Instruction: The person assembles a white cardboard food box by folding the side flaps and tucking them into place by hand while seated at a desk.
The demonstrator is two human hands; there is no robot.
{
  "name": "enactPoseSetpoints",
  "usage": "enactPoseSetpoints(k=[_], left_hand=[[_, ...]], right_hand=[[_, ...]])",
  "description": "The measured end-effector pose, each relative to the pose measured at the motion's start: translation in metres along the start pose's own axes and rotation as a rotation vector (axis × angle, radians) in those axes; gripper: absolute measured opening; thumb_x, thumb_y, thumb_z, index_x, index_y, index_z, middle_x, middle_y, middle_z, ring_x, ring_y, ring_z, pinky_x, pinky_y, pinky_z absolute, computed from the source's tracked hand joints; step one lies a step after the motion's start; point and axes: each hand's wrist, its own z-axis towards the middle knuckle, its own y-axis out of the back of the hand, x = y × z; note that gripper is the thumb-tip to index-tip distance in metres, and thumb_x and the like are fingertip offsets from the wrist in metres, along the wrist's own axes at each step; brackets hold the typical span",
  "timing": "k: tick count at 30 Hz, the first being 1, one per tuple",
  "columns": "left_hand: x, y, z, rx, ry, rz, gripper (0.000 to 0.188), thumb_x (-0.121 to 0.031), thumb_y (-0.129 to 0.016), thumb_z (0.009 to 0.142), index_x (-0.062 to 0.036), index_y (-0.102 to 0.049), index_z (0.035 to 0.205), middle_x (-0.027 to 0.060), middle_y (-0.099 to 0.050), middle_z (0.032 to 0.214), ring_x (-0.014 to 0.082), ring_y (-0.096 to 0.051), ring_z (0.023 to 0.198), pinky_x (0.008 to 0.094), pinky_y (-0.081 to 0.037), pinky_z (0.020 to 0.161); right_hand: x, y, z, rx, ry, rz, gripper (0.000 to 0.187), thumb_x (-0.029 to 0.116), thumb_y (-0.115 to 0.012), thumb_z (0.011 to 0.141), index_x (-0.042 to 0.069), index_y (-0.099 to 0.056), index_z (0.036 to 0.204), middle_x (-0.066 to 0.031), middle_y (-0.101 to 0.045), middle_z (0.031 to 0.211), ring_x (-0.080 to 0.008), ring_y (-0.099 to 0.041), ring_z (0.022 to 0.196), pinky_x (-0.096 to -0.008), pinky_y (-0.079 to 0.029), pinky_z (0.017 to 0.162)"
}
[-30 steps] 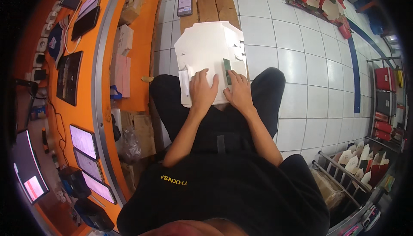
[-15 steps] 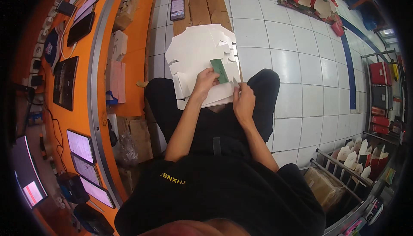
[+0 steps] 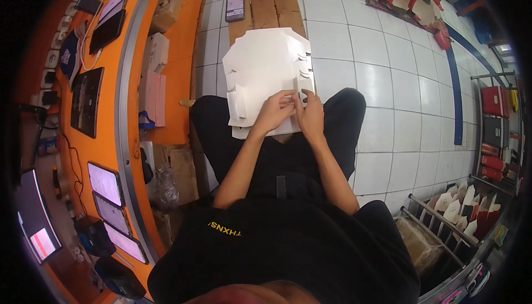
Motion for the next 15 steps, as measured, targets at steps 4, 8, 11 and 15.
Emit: enactPoseSetpoints(k=[4,8,11,15], left_hand=[[-0.016,0.055,-0.015,-0.487,-0.185,0.374,0.029,-0.015,-0.064,0.097,-0.0025,-0.067,0.122,0.0149,-0.073,0.110,0.0276,-0.071,0.093,0.0399,-0.056,0.084],[-0.017,0.113,-0.027,-0.554,0.189,0.150,0.038,-0.030,-0.067,0.098,0.0002,-0.068,0.121,0.0128,-0.073,0.108,0.0272,-0.070,0.095,0.0385,-0.055,0.085],[-0.011,0.116,-0.030,-0.185,0.393,-0.367,0.052,-0.040,-0.071,0.096,-0.0002,-0.067,0.128,0.0079,-0.071,0.113,0.0213,-0.069,0.096,0.0355,-0.056,0.085],[-0.003,0.102,-0.024,-0.164,0.295,-0.329,0.052,-0.035,-0.076,0.092,0.0055,-0.066,0.122,0.0118,-0.071,0.111,0.0177,-0.069,0.094,0.0302,-0.055,0.084]], right_hand=[[-0.005,0.000,0.004,0.057,-0.011,0.016,0.034,0.025,-0.063,0.099,-0.003,-0.069,0.117,-0.0263,-0.071,0.097,-0.0405,-0.071,0.089,-0.0495,-0.054,0.083],[-0.010,0.010,0.003,0.074,-0.051,0.137,0.031,0.015,-0.059,0.099,-0.005,-0.068,0.120,-0.0271,-0.071,0.105,-0.0401,-0.072,0.090,-0.0472,-0.055,0.081],[-0.006,0.016,0.002,0.064,0.048,0.132,0.030,0.013,-0.059,0.100,-0.005,-0.068,0.122,-0.0263,-0.071,0.106,-0.0380,-0.072,0.089,-0.0433,-0.056,0.079],[0.009,0.023,-0.004,0.096,0.049,0.152,0.032,0.013,-0.061,0.100,-0.004,-0.066,0.126,-0.0253,-0.069,0.113,-0.0369,-0.070,0.096,-0.0430,-0.056,0.082]])
